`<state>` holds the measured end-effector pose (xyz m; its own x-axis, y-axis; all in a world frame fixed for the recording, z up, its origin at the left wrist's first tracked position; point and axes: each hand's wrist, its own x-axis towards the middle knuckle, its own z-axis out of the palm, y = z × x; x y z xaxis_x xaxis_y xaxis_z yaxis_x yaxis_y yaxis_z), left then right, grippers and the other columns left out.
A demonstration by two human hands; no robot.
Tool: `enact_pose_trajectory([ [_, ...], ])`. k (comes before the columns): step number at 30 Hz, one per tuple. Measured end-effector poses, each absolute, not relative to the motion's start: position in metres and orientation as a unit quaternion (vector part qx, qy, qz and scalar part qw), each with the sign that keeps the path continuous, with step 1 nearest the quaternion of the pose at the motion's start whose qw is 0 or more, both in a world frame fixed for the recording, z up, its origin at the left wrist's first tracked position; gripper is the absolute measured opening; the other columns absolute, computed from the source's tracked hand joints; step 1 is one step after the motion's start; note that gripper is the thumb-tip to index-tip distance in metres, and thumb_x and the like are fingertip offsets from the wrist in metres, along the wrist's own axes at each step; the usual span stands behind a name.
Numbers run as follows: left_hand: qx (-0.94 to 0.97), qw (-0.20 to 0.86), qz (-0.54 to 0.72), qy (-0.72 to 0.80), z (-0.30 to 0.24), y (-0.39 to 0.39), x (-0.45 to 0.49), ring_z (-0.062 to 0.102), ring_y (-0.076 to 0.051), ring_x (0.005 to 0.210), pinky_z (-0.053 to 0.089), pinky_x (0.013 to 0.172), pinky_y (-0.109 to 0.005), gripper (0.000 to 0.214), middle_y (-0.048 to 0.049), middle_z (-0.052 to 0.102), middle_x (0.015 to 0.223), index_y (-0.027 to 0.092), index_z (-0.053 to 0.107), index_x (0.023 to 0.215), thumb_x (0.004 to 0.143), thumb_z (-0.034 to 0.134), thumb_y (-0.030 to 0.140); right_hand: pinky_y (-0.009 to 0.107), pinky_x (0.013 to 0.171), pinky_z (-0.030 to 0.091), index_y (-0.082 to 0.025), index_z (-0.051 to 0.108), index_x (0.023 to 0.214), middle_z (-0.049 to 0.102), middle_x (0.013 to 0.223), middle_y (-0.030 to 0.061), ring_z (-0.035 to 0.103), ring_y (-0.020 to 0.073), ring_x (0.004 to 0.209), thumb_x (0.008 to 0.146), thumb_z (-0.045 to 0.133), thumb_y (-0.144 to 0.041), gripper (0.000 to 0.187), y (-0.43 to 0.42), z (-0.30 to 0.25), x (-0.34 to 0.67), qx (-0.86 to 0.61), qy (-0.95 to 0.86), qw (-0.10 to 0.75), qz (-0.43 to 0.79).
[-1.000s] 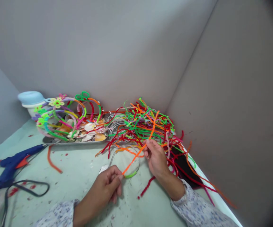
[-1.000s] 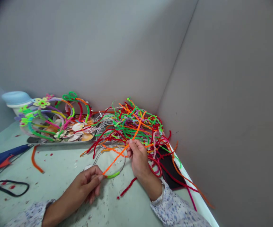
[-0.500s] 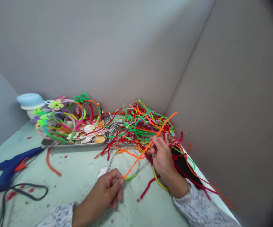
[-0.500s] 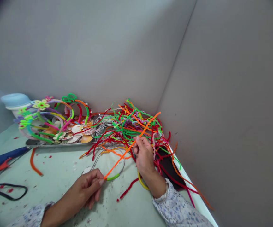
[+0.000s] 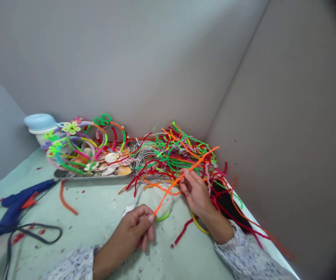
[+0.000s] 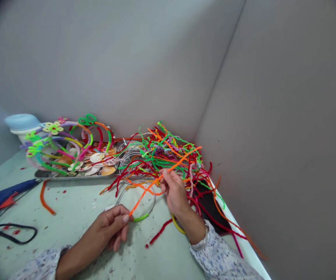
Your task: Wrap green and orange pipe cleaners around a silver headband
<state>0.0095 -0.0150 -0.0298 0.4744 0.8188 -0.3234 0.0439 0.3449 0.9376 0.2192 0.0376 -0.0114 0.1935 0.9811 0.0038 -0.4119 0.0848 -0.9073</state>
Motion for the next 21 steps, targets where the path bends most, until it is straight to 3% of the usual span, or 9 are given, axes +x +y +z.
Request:
enact_pose_trajectory([
  [5, 0.510, 0.693, 0.282, 0.425, -0.029, -0.013, 0.009, 0.044, -0.004, 0.033, 0.025, 0.036, -0.015, 0.033, 0.0033, 0.062, 0.056, 0.016, 0.053, 0.083, 0.085, 0.056, 0.049, 0.020, 0.043, 0.029, -0.017, 0.068, 0.092, 0.057, 0.062, -0.0028, 0.044, 0.0071, 0.045, 0.078, 0.069, -0.042, 0.029, 0.022, -0.017, 0.205, -0.400, -0.435, 0.532, 0.606],
  [9, 0.516, 0.693, 0.290, 0.411, -0.027, -0.013, 0.010, 0.045, -0.004, 0.034, 0.027, 0.036, -0.015, 0.031, 0.0031, 0.062, 0.057, 0.016, 0.054, 0.084, 0.087, 0.055, 0.047, 0.021, 0.047, 0.035, -0.016, 0.067, 0.088, 0.056, 0.057, -0.0044, 0.047, 0.0084, 0.046, 0.078, 0.069, -0.042, 0.028, 0.013, -0.017, 0.197, -0.393, -0.528, 0.450, 0.603],
  [15, 0.485, 0.707, 0.319, 0.404, -0.026, -0.011, 0.009, 0.051, -0.006, 0.035, 0.031, 0.034, -0.014, 0.039, -0.0003, 0.064, 0.058, 0.016, 0.051, 0.075, 0.089, 0.048, 0.052, 0.021, 0.047, 0.036, -0.016, 0.062, 0.076, 0.057, 0.051, -0.0042, 0.047, 0.0080, 0.045, 0.082, 0.065, -0.045, 0.030, 0.013, -0.022, 0.196, -0.426, -0.509, 0.478, 0.575],
  [21, 0.446, 0.726, 0.344, 0.395, -0.028, -0.009, 0.008, 0.051, -0.006, 0.034, 0.032, 0.033, -0.013, 0.035, 0.0000, 0.063, 0.055, 0.016, 0.050, 0.074, 0.090, 0.050, 0.047, 0.020, 0.047, 0.036, -0.016, 0.061, 0.077, 0.057, 0.051, -0.0042, 0.047, 0.0080, 0.044, 0.080, 0.068, -0.046, 0.031, 0.013, -0.026, 0.197, -0.426, -0.490, 0.487, 0.584],
])
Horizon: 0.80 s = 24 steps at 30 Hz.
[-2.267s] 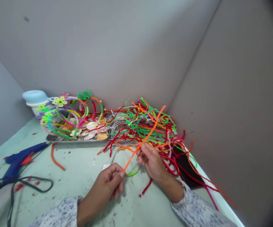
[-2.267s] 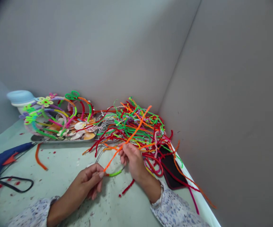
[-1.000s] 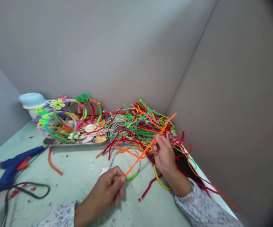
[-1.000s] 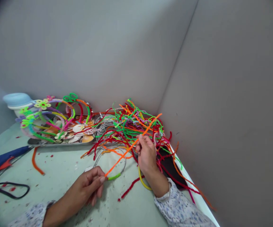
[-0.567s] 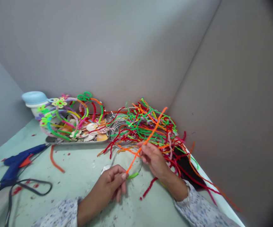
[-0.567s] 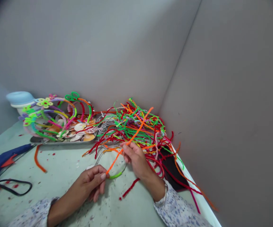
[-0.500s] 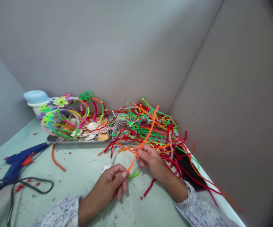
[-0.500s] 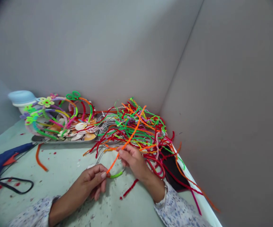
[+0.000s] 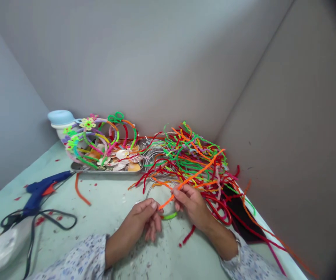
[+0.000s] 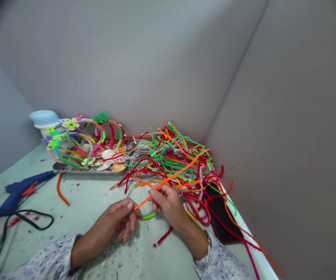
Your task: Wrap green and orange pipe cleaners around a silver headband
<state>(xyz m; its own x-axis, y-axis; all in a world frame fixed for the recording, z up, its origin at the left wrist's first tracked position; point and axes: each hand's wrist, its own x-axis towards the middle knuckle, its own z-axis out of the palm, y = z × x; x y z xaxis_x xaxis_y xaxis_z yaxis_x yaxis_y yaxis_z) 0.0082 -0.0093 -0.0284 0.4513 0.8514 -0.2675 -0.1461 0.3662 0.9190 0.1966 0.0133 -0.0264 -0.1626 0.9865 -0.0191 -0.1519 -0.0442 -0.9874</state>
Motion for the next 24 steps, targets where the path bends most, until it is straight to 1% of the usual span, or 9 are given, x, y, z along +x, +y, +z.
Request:
enact_pose_trajectory([
  [7, 0.479, 0.703, 0.317, 0.419, -0.0237, -0.0102, 0.0068, 0.048, -0.004, 0.035, 0.030, 0.034, -0.013, 0.027, 0.0023, 0.061, 0.054, 0.016, 0.051, 0.077, 0.086, 0.056, 0.040, 0.021, 0.047, 0.036, -0.016, 0.061, 0.082, 0.057, 0.053, -0.0044, 0.049, 0.0086, 0.046, 0.081, 0.066, -0.044, 0.028, 0.0122, -0.0252, 0.1958, -0.415, -0.507, 0.486, 0.578],
  [11, 0.481, 0.700, 0.318, 0.421, -0.0223, -0.0105, 0.0069, 0.047, -0.004, 0.035, 0.030, 0.035, -0.013, 0.024, 0.0033, 0.060, 0.054, 0.016, 0.051, 0.077, 0.085, 0.056, 0.039, 0.022, 0.051, 0.039, -0.016, 0.063, 0.087, 0.058, 0.057, -0.0034, 0.051, 0.0097, 0.050, 0.081, 0.066, -0.044, 0.029, 0.0093, -0.0245, 0.1936, -0.396, -0.544, 0.453, 0.585],
  [14, 0.483, 0.699, 0.317, 0.421, -0.0222, -0.0106, 0.0069, 0.048, -0.005, 0.036, 0.030, 0.036, -0.013, 0.023, 0.0032, 0.060, 0.054, 0.016, 0.051, 0.078, 0.085, 0.056, 0.038, 0.023, 0.052, 0.039, -0.015, 0.064, 0.084, 0.057, 0.058, -0.0033, 0.051, 0.0101, 0.051, 0.079, 0.068, -0.042, 0.028, 0.0079, -0.0253, 0.1915, -0.393, -0.574, 0.429, 0.576],
  [18, 0.498, 0.682, 0.320, 0.429, -0.0224, -0.0112, 0.0065, 0.046, -0.004, 0.035, 0.028, 0.036, -0.014, 0.022, 0.0039, 0.059, 0.054, 0.016, 0.051, 0.078, 0.085, 0.056, 0.037, 0.023, 0.050, 0.038, -0.015, 0.063, 0.076, 0.056, 0.058, -0.0029, 0.050, 0.0096, 0.049, 0.081, 0.066, -0.041, 0.027, 0.0086, -0.0290, 0.1912, -0.400, -0.584, 0.423, 0.566],
  [22, 0.507, 0.674, 0.320, 0.431, -0.0215, -0.0130, 0.0059, 0.044, -0.004, 0.035, 0.028, 0.037, -0.014, 0.023, 0.0047, 0.058, 0.054, 0.016, 0.053, 0.080, 0.085, 0.057, 0.038, 0.023, 0.051, 0.039, -0.015, 0.062, 0.075, 0.059, 0.061, -0.0020, 0.051, 0.0093, 0.049, 0.082, 0.066, -0.043, 0.029, 0.0096, -0.0306, 0.1924, -0.406, -0.569, 0.418, 0.581],
  [24, 0.510, 0.676, 0.322, 0.423, -0.0210, -0.0135, 0.0057, 0.045, -0.004, 0.036, 0.029, 0.037, -0.014, 0.027, 0.0038, 0.058, 0.054, 0.016, 0.053, 0.078, 0.088, 0.055, 0.041, 0.023, 0.050, 0.039, -0.015, 0.061, 0.074, 0.059, 0.061, -0.0020, 0.051, 0.0092, 0.049, 0.081, 0.066, -0.044, 0.030, 0.0101, -0.0297, 0.1927, -0.409, -0.560, 0.421, 0.584],
])
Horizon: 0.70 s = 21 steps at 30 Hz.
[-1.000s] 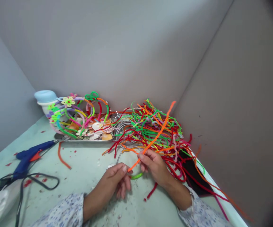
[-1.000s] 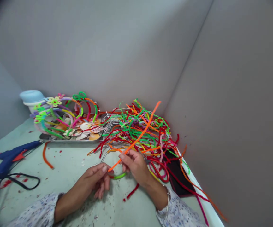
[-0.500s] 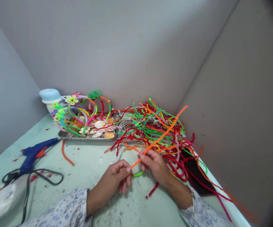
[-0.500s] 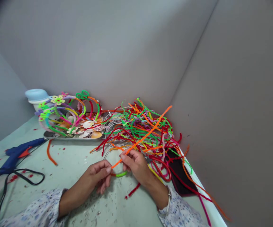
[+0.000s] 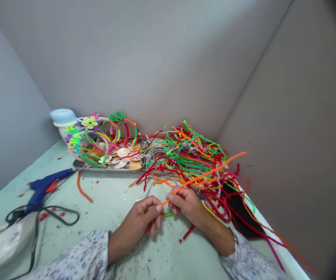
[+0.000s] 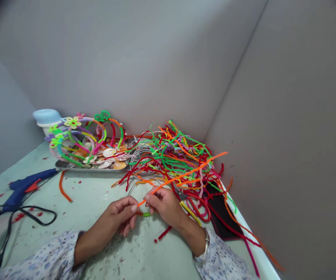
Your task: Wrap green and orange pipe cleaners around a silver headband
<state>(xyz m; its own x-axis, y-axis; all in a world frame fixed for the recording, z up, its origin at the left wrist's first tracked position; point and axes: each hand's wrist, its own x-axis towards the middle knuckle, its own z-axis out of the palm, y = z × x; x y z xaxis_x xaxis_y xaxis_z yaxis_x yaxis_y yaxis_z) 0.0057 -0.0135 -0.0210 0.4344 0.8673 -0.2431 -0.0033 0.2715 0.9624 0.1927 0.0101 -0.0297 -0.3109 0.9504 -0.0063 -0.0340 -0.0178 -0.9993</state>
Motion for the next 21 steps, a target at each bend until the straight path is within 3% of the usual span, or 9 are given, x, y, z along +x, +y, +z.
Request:
enact_pose_trajectory([
  [7, 0.470, 0.707, 0.346, 0.399, -0.0250, -0.0110, 0.0062, 0.049, -0.006, 0.035, 0.030, 0.036, -0.015, 0.032, 0.0009, 0.061, 0.054, 0.016, 0.053, 0.080, 0.092, 0.045, 0.044, 0.022, 0.049, 0.037, -0.016, 0.060, 0.070, 0.058, 0.060, -0.0025, 0.050, 0.0087, 0.048, 0.081, 0.065, -0.047, 0.034, 0.0113, -0.0282, 0.1929, -0.409, -0.544, 0.434, 0.591],
  [12, 0.488, 0.698, 0.337, 0.402, -0.0249, -0.0104, 0.0060, 0.049, -0.005, 0.037, 0.030, 0.037, -0.015, 0.034, 0.0009, 0.060, 0.055, 0.015, 0.052, 0.073, 0.091, 0.049, 0.044, 0.023, 0.050, 0.039, -0.016, 0.060, 0.071, 0.059, 0.060, -0.0021, 0.050, 0.0092, 0.048, 0.079, 0.066, -0.050, 0.036, 0.0105, -0.0277, 0.1912, -0.408, -0.548, 0.428, 0.592],
  [21, 0.494, 0.687, 0.315, 0.429, -0.0191, -0.0120, 0.0074, 0.045, -0.005, 0.035, 0.027, 0.037, -0.015, 0.024, 0.0038, 0.058, 0.054, 0.016, 0.054, 0.078, 0.085, 0.058, 0.039, 0.023, 0.049, 0.040, -0.017, 0.059, 0.070, 0.058, 0.059, -0.0027, 0.050, 0.0096, 0.047, 0.079, 0.066, -0.050, 0.035, 0.0088, -0.0270, 0.1895, -0.416, -0.566, 0.422, 0.573],
])
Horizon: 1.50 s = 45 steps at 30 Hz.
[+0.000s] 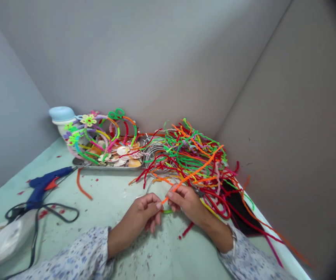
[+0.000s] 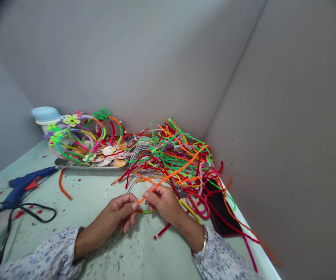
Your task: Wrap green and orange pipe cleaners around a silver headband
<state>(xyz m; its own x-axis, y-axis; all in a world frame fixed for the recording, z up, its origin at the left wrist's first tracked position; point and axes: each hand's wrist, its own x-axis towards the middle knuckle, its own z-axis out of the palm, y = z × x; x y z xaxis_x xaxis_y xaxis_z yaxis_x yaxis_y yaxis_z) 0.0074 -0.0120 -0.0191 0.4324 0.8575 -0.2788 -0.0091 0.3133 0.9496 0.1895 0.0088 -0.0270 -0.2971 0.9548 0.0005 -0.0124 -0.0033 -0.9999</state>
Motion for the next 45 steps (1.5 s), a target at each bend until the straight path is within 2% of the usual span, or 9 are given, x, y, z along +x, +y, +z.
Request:
enact_pose_trajectory([
  [16, 0.496, 0.681, 0.301, 0.448, -0.0180, -0.0111, 0.0089, 0.038, -0.004, 0.030, 0.026, 0.034, -0.015, 0.024, 0.0051, 0.055, 0.046, 0.018, 0.051, 0.072, 0.080, 0.057, 0.039, 0.023, 0.048, 0.038, -0.017, 0.059, 0.068, 0.056, 0.055, -0.0029, 0.048, 0.0097, 0.046, 0.078, 0.067, -0.050, 0.035, 0.0090, -0.0344, 0.1902, -0.418, -0.575, 0.415, 0.568],
  [24, 0.512, 0.675, 0.291, 0.446, -0.0174, -0.0119, 0.0086, 0.043, -0.005, 0.034, 0.027, 0.038, -0.016, 0.032, 0.0036, 0.058, 0.052, 0.017, 0.053, 0.077, 0.082, 0.059, 0.047, 0.023, 0.049, 0.037, -0.017, 0.059, 0.066, 0.055, 0.053, -0.0039, 0.047, 0.0100, 0.046, 0.078, 0.068, -0.046, 0.032, 0.0084, -0.0309, 0.1894, -0.435, -0.586, 0.404, 0.552],
  [34, 0.509, 0.677, 0.290, 0.445, -0.0183, -0.0118, 0.0111, 0.040, -0.005, 0.031, 0.024, 0.036, -0.017, 0.031, 0.0043, 0.057, 0.049, 0.018, 0.051, 0.073, 0.080, 0.060, 0.046, 0.023, 0.049, 0.036, -0.018, 0.057, 0.061, 0.055, 0.051, -0.0036, 0.047, 0.0105, 0.048, 0.074, 0.071, -0.047, 0.035, 0.0073, -0.0273, 0.1883, -0.453, -0.600, 0.403, 0.522],
  [45, 0.506, 0.682, 0.285, 0.445, -0.0222, -0.0101, 0.0096, 0.043, -0.005, 0.032, 0.024, 0.036, -0.017, 0.033, 0.0036, 0.058, 0.050, 0.017, 0.053, 0.073, 0.081, 0.059, 0.048, 0.024, 0.050, 0.037, -0.017, 0.061, 0.063, 0.055, 0.052, -0.0035, 0.047, 0.0111, 0.049, 0.073, 0.072, -0.048, 0.034, 0.0071, -0.0263, 0.1878, -0.453, -0.598, 0.411, 0.518],
])
